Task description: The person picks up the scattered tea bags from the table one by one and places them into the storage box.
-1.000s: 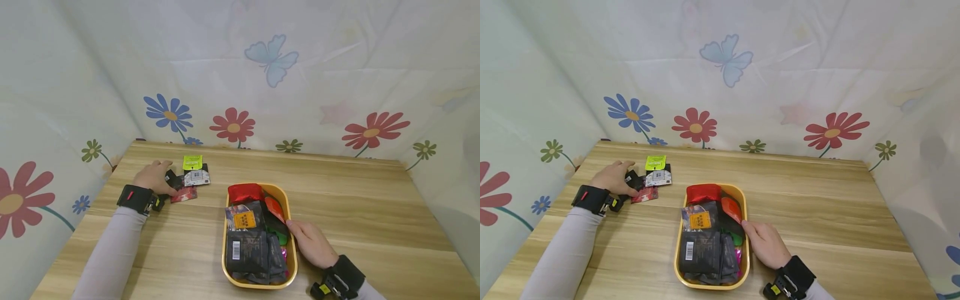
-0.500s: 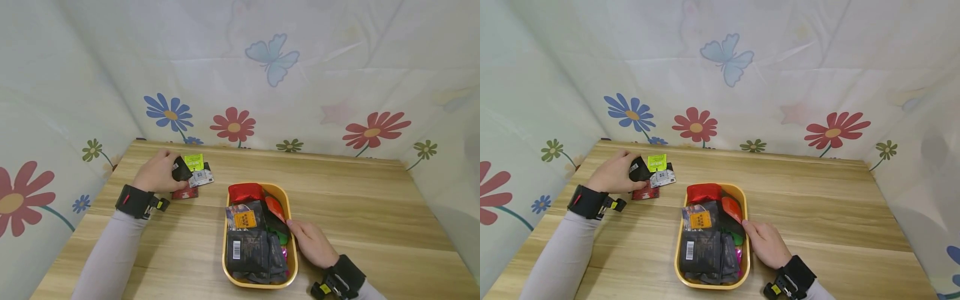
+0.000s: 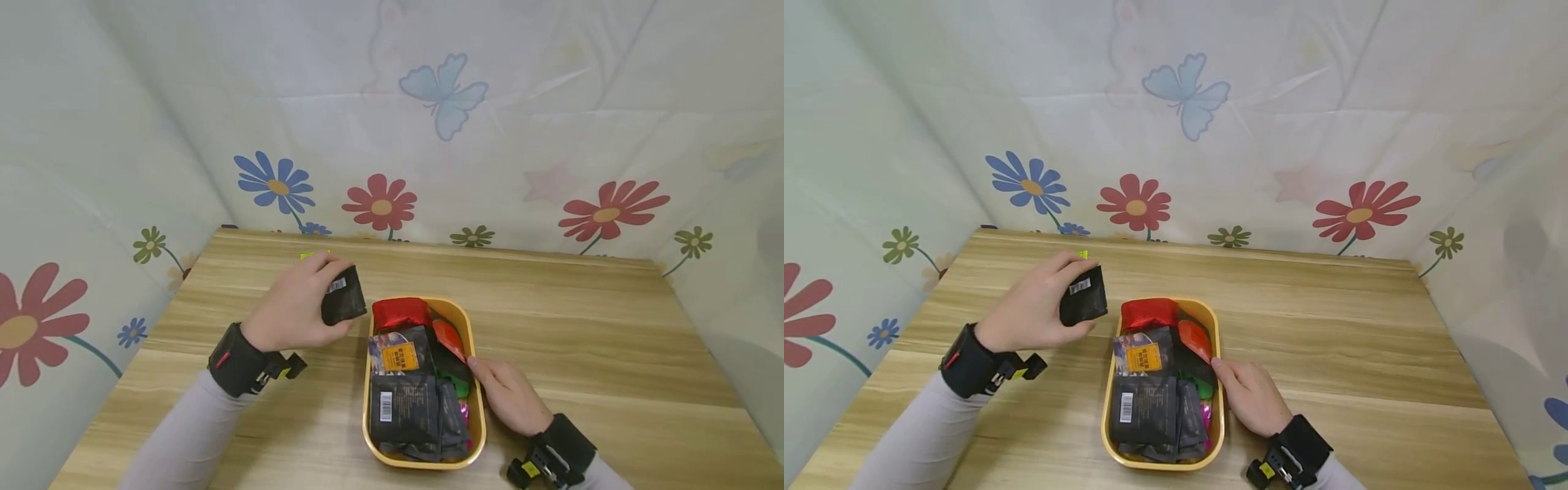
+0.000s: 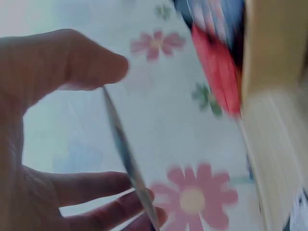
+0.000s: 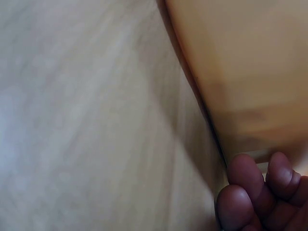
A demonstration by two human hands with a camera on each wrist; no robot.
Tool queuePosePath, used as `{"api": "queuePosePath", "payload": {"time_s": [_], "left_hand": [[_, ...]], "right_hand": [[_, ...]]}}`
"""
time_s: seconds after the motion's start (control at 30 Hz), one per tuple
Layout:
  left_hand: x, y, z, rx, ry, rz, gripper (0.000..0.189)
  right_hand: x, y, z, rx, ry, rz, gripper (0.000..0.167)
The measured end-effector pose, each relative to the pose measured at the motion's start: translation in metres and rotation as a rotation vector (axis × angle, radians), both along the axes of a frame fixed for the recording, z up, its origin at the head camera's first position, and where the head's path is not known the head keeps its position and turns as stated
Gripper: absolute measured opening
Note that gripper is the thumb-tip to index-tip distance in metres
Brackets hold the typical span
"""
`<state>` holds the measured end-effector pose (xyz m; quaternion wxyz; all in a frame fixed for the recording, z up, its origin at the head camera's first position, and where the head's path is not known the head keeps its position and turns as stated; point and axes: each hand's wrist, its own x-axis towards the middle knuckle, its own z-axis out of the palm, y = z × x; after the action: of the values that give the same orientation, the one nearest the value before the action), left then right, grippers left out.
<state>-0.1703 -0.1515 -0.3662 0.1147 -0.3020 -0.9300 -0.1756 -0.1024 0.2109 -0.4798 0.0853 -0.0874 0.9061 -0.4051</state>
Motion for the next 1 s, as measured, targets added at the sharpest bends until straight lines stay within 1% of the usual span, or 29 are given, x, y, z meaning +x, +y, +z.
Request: {"api": "queuePosePath", "payload": {"time_s": [0.1,0.17,0.27,0.37,0.53,0.6,0.67,0.73,0.87,0.93,1.0], "left_hand": [[0.012,0.016,0.001,0.057,0.02,-0.098,0.087],[0.021,0.025,0.002,0.095,0.021,-0.16,0.085],[0.033,0.035,0.003,0.134,0.03,-0.235,0.085],[0.045,0.043,0.004,0.163,0.034,-0.291,0.085],[0.06,0.055,0.004,0.191,0.058,-0.357,0.085],[0.064,0.059,0.003,0.201,0.063,-0.373,0.085],[0.068,0.062,0.002,0.206,0.052,-0.382,0.087],[0.071,0.065,0.001,0.167,0.029,-0.384,0.099],[0.075,0.065,0.0,0.039,-0.056,-0.375,0.126],[0.074,0.064,0.0,0.001,-0.097,-0.367,0.132],[0.072,0.062,0.0,0.004,-0.13,-0.356,0.133]], "right_hand": [[0.0,0.0,0.001,0.0,-0.009,-0.001,0.048],[0.0,0.0,0.001,-0.001,-0.007,-0.001,0.048],[0.0,0.0,0.001,-0.001,0.0,0.003,0.047],[0.0,0.0,0.001,0.005,0.009,0.008,0.047],[0.0,0.0,0.001,0.007,0.021,0.008,0.046],[0.001,0.0,0.0,0.003,0.023,0.01,0.046],[0.001,0.0,0.0,-0.003,0.022,0.01,0.046],[0.001,0.0,0.0,-0.009,0.019,0.009,0.046],[0.001,0.0,0.0,-0.016,0.013,0.006,0.046],[0.001,0.0,0.0,-0.013,0.014,0.005,0.045],[0.002,0.0,0.001,-0.007,0.019,0.005,0.045]]}}
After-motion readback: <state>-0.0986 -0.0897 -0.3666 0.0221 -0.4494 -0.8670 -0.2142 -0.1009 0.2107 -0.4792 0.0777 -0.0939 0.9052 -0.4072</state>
